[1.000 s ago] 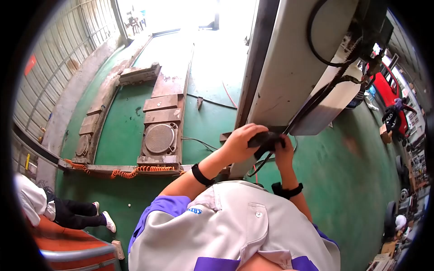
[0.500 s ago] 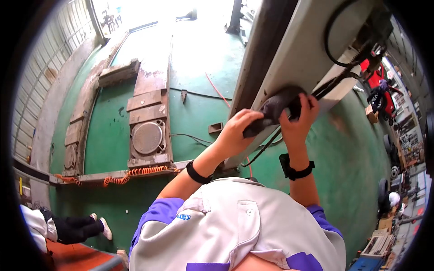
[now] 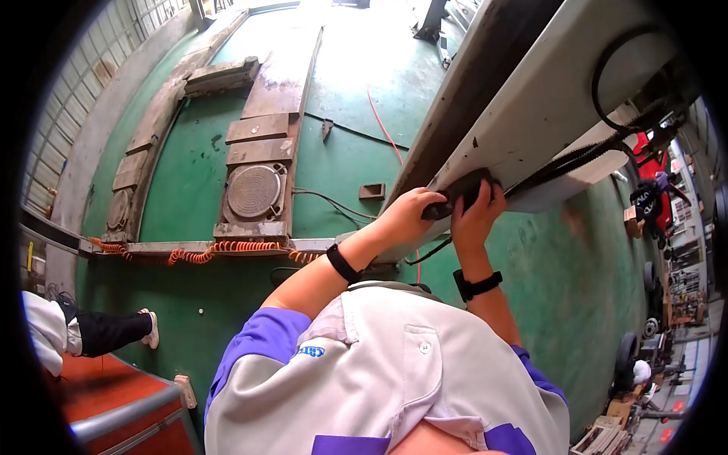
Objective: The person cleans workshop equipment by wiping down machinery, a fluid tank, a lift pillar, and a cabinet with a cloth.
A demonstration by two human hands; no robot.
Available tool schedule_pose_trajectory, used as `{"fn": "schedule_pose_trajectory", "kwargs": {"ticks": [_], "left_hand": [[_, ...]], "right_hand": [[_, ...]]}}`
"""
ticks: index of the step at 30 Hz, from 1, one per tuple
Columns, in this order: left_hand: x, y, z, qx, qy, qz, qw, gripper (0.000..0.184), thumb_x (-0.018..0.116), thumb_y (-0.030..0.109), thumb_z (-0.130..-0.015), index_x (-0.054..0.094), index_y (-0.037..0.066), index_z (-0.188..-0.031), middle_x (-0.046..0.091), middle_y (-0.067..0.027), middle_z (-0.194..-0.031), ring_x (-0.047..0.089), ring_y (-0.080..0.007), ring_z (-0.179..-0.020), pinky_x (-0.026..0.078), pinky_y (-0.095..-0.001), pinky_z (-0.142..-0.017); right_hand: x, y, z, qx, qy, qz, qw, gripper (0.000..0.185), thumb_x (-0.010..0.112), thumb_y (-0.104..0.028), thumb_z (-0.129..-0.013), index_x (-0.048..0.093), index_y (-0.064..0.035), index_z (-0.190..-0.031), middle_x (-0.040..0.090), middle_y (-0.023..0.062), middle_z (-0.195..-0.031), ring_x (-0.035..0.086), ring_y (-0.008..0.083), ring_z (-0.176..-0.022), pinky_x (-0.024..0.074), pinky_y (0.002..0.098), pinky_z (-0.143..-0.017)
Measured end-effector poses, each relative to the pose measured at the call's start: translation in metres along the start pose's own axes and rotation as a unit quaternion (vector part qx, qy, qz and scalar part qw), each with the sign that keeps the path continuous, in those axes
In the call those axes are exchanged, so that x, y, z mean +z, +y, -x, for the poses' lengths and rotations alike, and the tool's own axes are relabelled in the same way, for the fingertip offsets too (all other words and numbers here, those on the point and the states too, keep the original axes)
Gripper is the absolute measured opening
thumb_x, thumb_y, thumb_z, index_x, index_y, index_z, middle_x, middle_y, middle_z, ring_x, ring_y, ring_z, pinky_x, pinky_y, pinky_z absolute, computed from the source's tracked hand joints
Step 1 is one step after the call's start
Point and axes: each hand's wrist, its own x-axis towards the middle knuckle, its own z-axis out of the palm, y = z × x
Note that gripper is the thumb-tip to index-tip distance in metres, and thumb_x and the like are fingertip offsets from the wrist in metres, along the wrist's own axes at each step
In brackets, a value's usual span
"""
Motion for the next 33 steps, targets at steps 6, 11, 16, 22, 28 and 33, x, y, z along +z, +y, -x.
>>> {"fn": "schedule_pose_trajectory", "kwargs": {"ticks": [6,11,16,22,28,33], "left_hand": [[0.004,0.028,-0.003,0.056,0.17,0.028,0.983,0.044,0.065,-0.003,-0.071,0.056,0.002,-0.113,0.059,-0.0152,-0.103,0.058,-0.0337,-0.097,0.046,-0.0387,-0.087],[0.005,0.035,-0.029,0.01,0.259,-0.021,0.965,0.036,0.074,0.01,-0.076,0.053,0.002,-0.105,0.056,-0.0161,-0.098,0.056,-0.0353,-0.089,0.046,-0.0394,-0.08],[0.016,0.013,-0.029,-0.078,0.193,-0.07,0.976,0.041,0.073,0.009,-0.074,0.049,0.001,-0.106,0.052,-0.019,-0.098,0.053,-0.0398,-0.093,0.046,-0.0422,-0.08],[0.035,-0.005,0.006,-0.055,0.051,-0.144,0.987,0.047,0.063,-0.002,-0.067,0.042,-0.003,-0.109,0.047,-0.0228,-0.101,0.051,-0.0445,-0.095,0.046,-0.0466,-0.079],[0.033,0.002,0.012,-0.121,0.177,0.012,0.977,0.029,0.067,0.01,-0.083,0.05,0.003,-0.105,0.059,-0.0202,-0.09,0.058,-0.0375,-0.083,0.047,-0.0375,-0.076],[0.015,0.043,-0.013,-0.069,0.235,0.077,0.967,0.021,0.065,0.01,-0.086,0.054,0.003,-0.102,0.058,-0.0149,-0.086,0.056,-0.0247,-0.076,0.046,-0.0328,-0.072]], "right_hand": [[-0.026,-0.003,-0.031,0.006,0.012,-0.099,0.995,0.054,0.07,-0.006,-0.073,0.048,-0.0015,-0.122,0.044,0.0225,-0.115,0.045,0.0409,-0.107,0.0396,0.0472,-0.091],[-0.029,-0.014,-0.07,-0.005,0.049,-0.094,0.994,0.058,0.077,-0.01,-0.066,0.05,-0.0036,-0.116,0.043,0.022,-0.117,0.043,0.0406,-0.108,0.0373,0.0476,-0.093],[-0.015,-0.009,-0.055,-0.014,0.018,-0.082,0.996,0.059,0.081,-0.011,-0.062,0.051,-0.0051,-0.113,0.042,0.0217,-0.119,0.041,0.0399,-0.109,0.0358,0.0484,-0.094],[0.001,0.004,-0.016,-0.022,-0.018,-0.065,0.997,0.058,0.08,-0.01,-0.063,0.052,-0.0052,-0.114,0.045,0.0206,-0.115,0.043,0.0397,-0.108,0.0369,0.0478,-0.093],[-0.009,0.004,-0.013,0.053,-0.053,-0.129,0.989,0.046,0.075,-0.007,-0.068,0.055,-0.0038,-0.11,0.048,0.0185,-0.112,0.049,0.0381,-0.102,0.0415,0.0449,-0.089],[-0.047,-0.018,-0.058,0.03,0.063,-0.144,0.987,0.042,0.072,-0.006,-0.071,0.055,-0.0031,-0.109,0.048,0.0174,-0.11,0.05,0.0378,-0.101,0.0425,0.044,-0.088]]}}
